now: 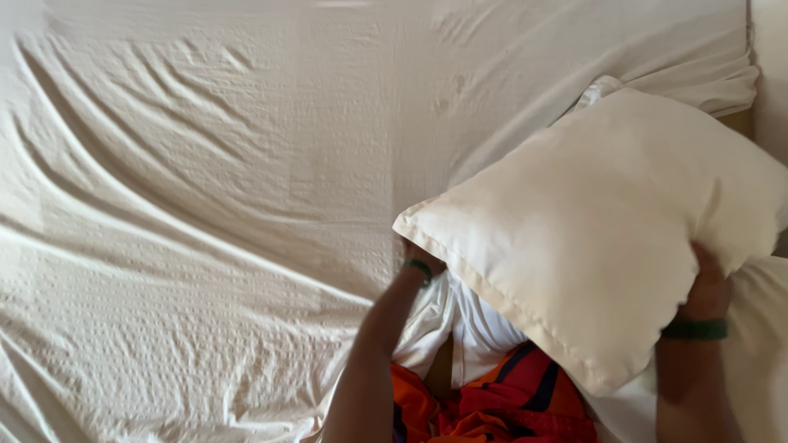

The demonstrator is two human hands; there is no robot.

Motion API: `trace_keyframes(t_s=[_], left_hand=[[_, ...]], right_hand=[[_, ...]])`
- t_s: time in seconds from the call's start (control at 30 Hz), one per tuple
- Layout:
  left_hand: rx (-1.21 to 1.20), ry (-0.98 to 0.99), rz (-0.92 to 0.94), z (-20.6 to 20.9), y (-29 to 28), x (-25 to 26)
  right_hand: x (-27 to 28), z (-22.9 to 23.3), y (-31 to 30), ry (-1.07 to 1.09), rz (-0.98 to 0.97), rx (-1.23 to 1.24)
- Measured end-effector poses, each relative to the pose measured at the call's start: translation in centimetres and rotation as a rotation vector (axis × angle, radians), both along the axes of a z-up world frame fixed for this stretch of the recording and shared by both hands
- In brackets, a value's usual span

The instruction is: The person spreads a white sheet over a bed, tucks the edges under the mattress, and then places several pillows onto the bed.

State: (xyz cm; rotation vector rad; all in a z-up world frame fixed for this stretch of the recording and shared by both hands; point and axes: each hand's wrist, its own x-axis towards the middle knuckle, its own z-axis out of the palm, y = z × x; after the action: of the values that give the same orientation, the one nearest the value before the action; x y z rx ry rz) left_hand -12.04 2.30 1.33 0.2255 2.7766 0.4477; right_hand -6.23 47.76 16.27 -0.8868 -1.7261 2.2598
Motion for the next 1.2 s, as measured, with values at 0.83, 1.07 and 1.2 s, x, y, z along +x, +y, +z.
trace_keyframes(t_s=[0.83, 1.07, 1.2], left_hand=[[-0.198, -0.629, -0.141, -1.1, 1.3, -0.8], [-0.194, -0.747, -0.107, -1.1, 1.4, -0.7], [-0.154, -0.766, -0.063, -0.9, 1.9, -2.0]], right_hand=[[-38.1, -19.6, -8.2, -0.621, 0.569, 0.948], [-33.8, -18.6, -0.9, -0.726, 0.424, 1.423], [-34.2, -16.3, 3.8, -0.891, 0.704, 1.328]])
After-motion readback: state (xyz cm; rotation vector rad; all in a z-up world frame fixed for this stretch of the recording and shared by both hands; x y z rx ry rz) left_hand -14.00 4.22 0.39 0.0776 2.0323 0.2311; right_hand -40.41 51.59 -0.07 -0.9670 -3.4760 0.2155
